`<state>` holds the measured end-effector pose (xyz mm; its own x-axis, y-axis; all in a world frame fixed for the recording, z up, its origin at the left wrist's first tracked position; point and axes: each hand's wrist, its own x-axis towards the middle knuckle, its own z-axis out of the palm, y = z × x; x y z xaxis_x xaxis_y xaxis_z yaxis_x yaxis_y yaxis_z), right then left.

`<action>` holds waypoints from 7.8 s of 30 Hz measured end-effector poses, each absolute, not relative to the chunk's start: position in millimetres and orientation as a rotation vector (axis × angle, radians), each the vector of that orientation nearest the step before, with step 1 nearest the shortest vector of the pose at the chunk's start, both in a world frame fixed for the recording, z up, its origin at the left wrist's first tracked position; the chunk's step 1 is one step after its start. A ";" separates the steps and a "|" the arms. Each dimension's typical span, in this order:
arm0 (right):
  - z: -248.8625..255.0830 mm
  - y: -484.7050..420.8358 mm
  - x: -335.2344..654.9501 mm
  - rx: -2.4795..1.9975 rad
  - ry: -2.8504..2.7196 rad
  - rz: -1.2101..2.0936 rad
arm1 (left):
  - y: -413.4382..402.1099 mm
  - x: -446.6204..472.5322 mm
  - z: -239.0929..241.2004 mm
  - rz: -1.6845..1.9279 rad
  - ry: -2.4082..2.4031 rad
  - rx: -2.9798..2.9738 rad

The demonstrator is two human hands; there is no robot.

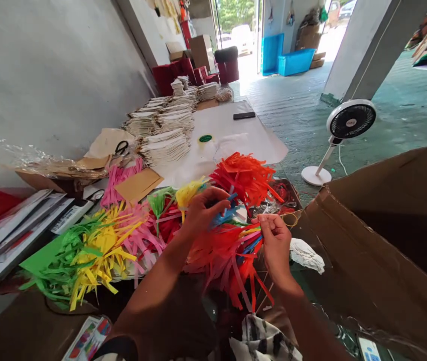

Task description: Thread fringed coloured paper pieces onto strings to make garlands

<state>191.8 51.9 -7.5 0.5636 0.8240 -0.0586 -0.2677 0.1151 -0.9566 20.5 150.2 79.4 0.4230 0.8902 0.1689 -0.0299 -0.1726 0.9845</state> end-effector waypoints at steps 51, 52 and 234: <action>29.8 80.9 188.2 -1.282 -0.937 0.813 | 143.2 33.1 47.6 0.969 0.877 1.925; 29.0 80.7 187.9 -1.283 -0.934 0.814 | 143.2 33.1 47.2 0.973 0.878 1.941; 35.8 90.1 186.6 -1.369 -0.967 0.728 | 152.5 37.9 43.7 0.982 0.815 1.422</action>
